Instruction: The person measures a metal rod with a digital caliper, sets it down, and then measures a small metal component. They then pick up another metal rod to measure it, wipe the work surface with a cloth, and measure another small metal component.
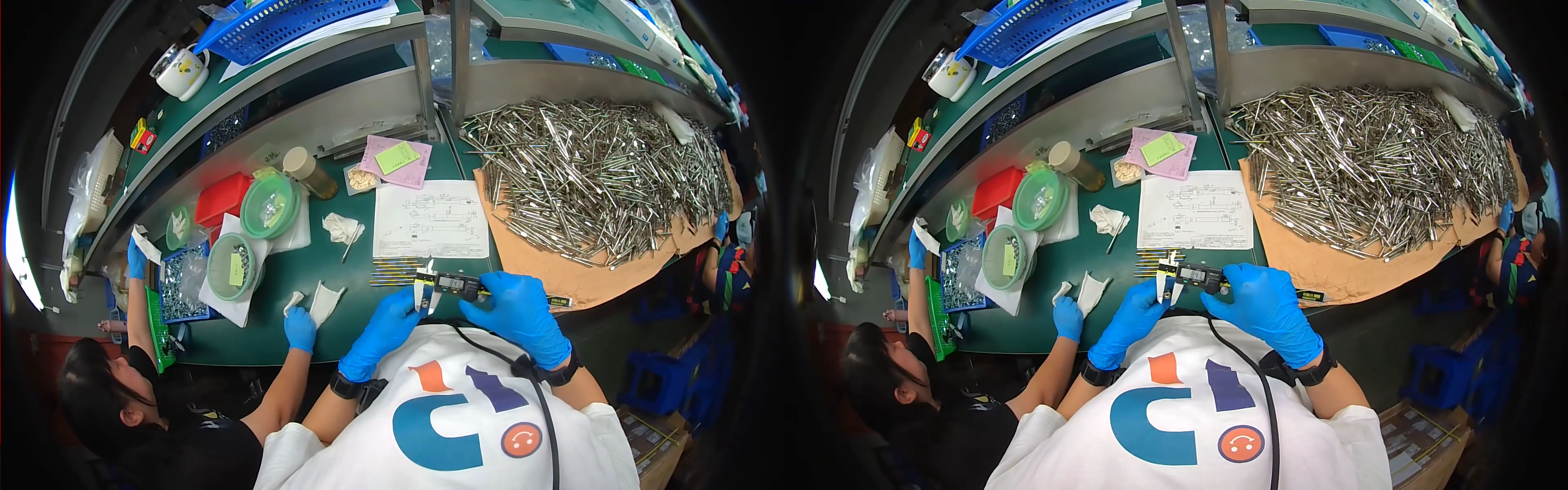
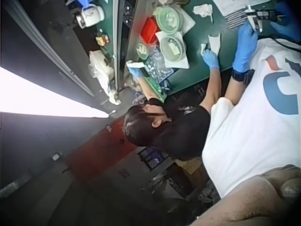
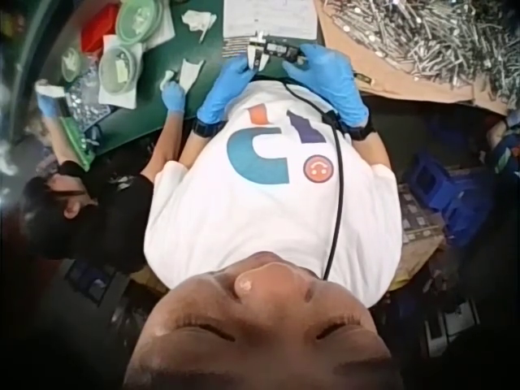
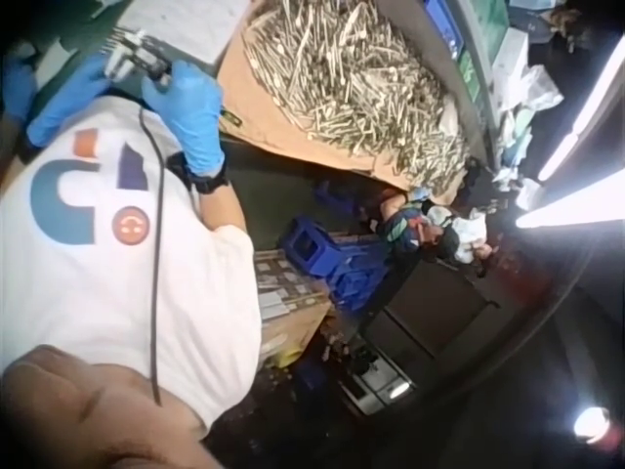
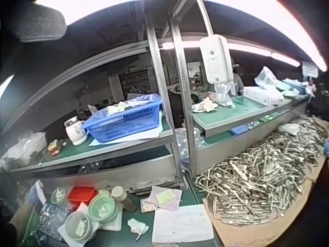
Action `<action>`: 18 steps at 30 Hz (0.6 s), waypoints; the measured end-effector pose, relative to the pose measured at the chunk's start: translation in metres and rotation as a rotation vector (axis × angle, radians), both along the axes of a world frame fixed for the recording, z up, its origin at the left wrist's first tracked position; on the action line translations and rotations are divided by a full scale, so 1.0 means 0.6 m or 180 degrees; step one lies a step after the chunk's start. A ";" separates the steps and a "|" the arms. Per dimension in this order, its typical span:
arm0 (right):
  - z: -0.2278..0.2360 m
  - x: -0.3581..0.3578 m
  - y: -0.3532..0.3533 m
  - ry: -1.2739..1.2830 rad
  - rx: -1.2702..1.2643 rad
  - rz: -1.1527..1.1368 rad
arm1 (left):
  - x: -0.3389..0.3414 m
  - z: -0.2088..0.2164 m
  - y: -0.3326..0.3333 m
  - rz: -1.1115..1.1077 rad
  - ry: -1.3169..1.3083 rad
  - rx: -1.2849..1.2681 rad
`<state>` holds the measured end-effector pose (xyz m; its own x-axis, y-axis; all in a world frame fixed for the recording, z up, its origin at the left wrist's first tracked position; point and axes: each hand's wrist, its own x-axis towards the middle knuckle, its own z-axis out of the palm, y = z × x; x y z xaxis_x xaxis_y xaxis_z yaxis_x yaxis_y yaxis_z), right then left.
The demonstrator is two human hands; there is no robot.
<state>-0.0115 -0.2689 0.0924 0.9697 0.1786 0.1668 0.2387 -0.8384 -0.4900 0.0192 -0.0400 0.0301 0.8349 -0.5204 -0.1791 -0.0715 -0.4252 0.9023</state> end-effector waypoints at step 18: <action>0.007 -0.005 -0.006 0.0065 0.0256 0.0139 | -0.006 -0.002 0.007 -0.0059 0.0072 -0.0152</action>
